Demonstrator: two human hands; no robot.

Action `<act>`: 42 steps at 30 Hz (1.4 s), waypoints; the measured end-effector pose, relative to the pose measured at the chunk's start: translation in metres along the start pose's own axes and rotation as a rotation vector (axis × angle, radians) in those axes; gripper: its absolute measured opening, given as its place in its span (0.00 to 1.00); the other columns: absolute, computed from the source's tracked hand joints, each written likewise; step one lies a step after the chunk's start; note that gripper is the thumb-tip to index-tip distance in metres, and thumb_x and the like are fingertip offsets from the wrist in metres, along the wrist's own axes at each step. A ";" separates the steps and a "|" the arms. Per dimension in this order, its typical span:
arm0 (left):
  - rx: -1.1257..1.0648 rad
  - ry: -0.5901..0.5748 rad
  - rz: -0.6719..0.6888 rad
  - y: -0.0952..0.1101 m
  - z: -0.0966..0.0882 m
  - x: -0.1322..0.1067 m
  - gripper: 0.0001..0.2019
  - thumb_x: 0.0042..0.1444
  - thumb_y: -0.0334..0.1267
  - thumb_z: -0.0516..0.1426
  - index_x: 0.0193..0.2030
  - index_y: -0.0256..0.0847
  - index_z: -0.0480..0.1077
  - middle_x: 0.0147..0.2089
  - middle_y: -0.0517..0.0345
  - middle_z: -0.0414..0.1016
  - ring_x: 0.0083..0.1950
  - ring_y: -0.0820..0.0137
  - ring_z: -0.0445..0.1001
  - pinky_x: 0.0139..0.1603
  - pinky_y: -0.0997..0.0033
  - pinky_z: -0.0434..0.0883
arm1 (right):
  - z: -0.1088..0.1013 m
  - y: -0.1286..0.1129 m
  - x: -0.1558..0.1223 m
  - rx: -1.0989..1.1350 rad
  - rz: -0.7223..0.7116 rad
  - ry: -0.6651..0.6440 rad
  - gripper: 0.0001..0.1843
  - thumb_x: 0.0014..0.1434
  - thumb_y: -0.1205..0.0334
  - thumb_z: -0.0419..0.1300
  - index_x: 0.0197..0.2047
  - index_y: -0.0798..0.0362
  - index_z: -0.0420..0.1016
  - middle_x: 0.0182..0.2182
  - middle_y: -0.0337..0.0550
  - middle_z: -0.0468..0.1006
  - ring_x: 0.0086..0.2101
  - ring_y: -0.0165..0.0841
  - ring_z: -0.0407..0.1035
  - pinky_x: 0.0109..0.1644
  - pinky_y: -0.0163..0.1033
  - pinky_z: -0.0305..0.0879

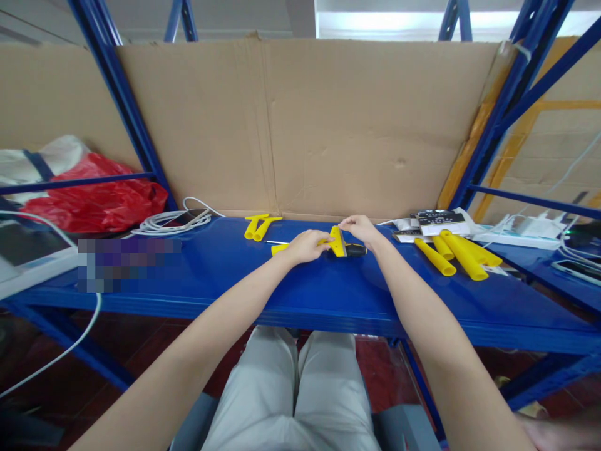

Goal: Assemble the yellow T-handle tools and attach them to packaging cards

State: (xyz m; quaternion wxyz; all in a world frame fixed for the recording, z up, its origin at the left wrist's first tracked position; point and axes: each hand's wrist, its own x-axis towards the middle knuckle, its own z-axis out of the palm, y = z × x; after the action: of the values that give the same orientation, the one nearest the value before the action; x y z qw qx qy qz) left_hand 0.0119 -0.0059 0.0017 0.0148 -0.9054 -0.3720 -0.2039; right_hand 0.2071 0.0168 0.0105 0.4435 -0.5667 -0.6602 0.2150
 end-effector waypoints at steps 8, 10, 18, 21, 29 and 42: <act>0.043 0.032 0.029 0.000 0.001 -0.001 0.14 0.62 0.36 0.54 0.53 0.45 0.73 0.54 0.53 0.77 0.55 0.63 0.74 0.54 0.64 0.70 | 0.015 -0.005 0.005 -0.142 -0.149 -0.030 0.08 0.49 0.67 0.60 0.20 0.55 0.73 0.26 0.43 0.79 0.32 0.32 0.72 0.42 0.35 0.67; 0.058 0.030 0.030 0.000 -0.001 -0.002 0.14 0.62 0.36 0.53 0.53 0.45 0.73 0.53 0.53 0.77 0.55 0.63 0.74 0.55 0.64 0.70 | 0.015 -0.004 0.006 -0.195 -0.169 -0.022 0.08 0.49 0.67 0.60 0.21 0.55 0.74 0.27 0.43 0.79 0.32 0.32 0.72 0.42 0.35 0.67; 0.112 0.018 0.053 -0.001 -0.001 -0.003 0.15 0.63 0.36 0.52 0.54 0.45 0.73 0.51 0.52 0.77 0.54 0.62 0.74 0.54 0.64 0.70 | 0.016 -0.002 0.009 -0.363 -0.156 -0.038 0.07 0.51 0.68 0.59 0.25 0.55 0.78 0.31 0.45 0.81 0.37 0.34 0.74 0.46 0.35 0.67; 0.127 0.018 0.057 -0.001 0.000 -0.003 0.15 0.63 0.36 0.51 0.54 0.46 0.72 0.51 0.51 0.77 0.53 0.61 0.75 0.53 0.63 0.70 | 0.016 -0.002 0.009 -0.369 -0.149 -0.046 0.08 0.51 0.68 0.59 0.26 0.55 0.79 0.31 0.45 0.81 0.38 0.34 0.74 0.47 0.35 0.67; 0.150 0.017 0.060 -0.001 -0.002 -0.003 0.16 0.63 0.35 0.50 0.54 0.44 0.72 0.49 0.51 0.76 0.52 0.61 0.75 0.52 0.64 0.70 | 0.025 -0.005 0.002 -0.157 -0.044 0.048 0.03 0.52 0.68 0.59 0.29 0.54 0.74 0.34 0.44 0.79 0.38 0.33 0.72 0.46 0.37 0.67; 0.163 0.024 0.077 -0.003 -0.002 -0.003 0.15 0.63 0.35 0.50 0.53 0.44 0.72 0.48 0.50 0.76 0.51 0.62 0.75 0.51 0.64 0.70 | 0.018 0.002 0.005 -0.297 -0.265 0.047 0.03 0.52 0.64 0.60 0.28 0.52 0.72 0.35 0.44 0.76 0.43 0.38 0.68 0.55 0.46 0.60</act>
State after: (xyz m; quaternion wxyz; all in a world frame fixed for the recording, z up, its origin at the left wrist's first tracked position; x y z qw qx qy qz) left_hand 0.0076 -0.0058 0.0019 0.1009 -0.9123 -0.3520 -0.1832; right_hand 0.1929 0.0263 0.0014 0.3949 -0.5390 -0.7428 0.0416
